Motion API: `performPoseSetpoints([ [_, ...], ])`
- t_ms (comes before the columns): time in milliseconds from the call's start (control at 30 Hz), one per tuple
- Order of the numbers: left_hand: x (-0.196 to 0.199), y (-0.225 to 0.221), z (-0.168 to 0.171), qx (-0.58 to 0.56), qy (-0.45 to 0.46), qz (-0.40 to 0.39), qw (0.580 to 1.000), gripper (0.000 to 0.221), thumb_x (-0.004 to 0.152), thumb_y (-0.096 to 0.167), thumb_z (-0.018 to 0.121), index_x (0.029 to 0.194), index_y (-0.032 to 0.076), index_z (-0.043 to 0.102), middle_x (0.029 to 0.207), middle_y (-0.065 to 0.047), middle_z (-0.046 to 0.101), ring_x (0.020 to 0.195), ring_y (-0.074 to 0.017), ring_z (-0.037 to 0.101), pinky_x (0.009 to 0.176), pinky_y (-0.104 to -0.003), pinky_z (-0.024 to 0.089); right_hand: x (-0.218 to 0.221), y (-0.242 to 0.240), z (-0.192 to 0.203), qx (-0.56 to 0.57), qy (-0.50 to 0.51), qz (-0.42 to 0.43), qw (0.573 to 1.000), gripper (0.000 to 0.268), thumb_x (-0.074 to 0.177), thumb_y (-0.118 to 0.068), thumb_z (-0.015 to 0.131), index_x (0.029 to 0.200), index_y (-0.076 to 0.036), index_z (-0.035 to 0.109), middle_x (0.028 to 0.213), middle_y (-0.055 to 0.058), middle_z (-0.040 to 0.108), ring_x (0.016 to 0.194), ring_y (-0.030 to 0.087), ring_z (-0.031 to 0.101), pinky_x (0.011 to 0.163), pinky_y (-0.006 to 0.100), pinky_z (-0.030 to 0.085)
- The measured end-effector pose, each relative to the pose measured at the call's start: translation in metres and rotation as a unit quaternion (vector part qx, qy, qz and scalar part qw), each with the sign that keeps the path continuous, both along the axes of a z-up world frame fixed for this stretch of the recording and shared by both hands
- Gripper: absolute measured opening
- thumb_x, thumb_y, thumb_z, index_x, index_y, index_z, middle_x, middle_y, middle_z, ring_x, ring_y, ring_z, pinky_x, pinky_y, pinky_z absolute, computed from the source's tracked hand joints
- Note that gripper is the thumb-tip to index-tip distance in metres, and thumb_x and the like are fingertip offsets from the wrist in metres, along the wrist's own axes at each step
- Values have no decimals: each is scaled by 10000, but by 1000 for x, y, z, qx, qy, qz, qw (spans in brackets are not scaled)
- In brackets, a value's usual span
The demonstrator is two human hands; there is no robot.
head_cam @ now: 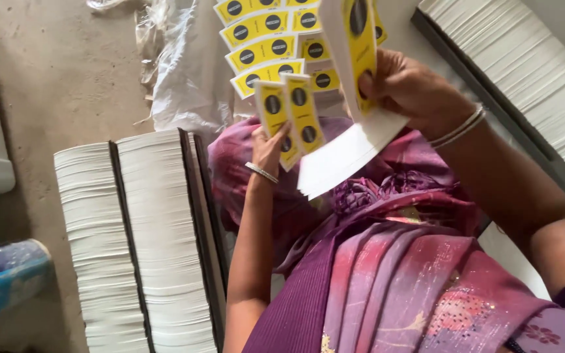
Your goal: The person gathers paper labels by hand, stacks them into a pile, and places the stack into a metal tray. They then continue to sort through, flip, and rearrange the stacks of labels on the white surface.
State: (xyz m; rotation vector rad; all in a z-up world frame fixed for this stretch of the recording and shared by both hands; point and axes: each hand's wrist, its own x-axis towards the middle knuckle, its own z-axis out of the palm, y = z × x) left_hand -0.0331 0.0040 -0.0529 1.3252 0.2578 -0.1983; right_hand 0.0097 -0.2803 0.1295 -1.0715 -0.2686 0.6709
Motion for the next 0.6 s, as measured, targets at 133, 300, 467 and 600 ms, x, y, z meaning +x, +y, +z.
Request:
performPoseSetpoints([
  [133,-12,-7,35,-170,-2,-106,980,292,904,169,754,1099,-46,717,929,-87,753,758,-149,702,664,-308,575,12,23,-27,29,41,-123,991,293,1018,-112,684,1262,15,582,1164,140,731,1018,249,727,923,421,629],
  [300,-26,-7,53,-307,-2,-104,946,360,933,221,706,1210,-4,667,1107,-112,736,954,-184,737,813,-342,617,13,34,-39,26,49,-198,979,320,1097,-186,593,1346,11,560,1174,144,704,970,252,708,824,402,597],
  [467,-18,-11,33,-307,35,-18,951,288,953,160,694,1169,-26,657,1064,-122,742,895,-227,746,768,-383,637,4,56,1,123,292,-370,873,349,1028,-201,465,1318,-15,519,1157,204,672,890,294,732,722,397,653],
  [600,-8,2,36,-276,44,45,959,255,982,185,694,1118,-29,666,980,-119,740,797,-223,732,676,-375,623,-1,29,-42,146,240,-387,878,335,1076,-175,478,1369,-16,513,1236,208,657,931,312,747,675,314,619],
])
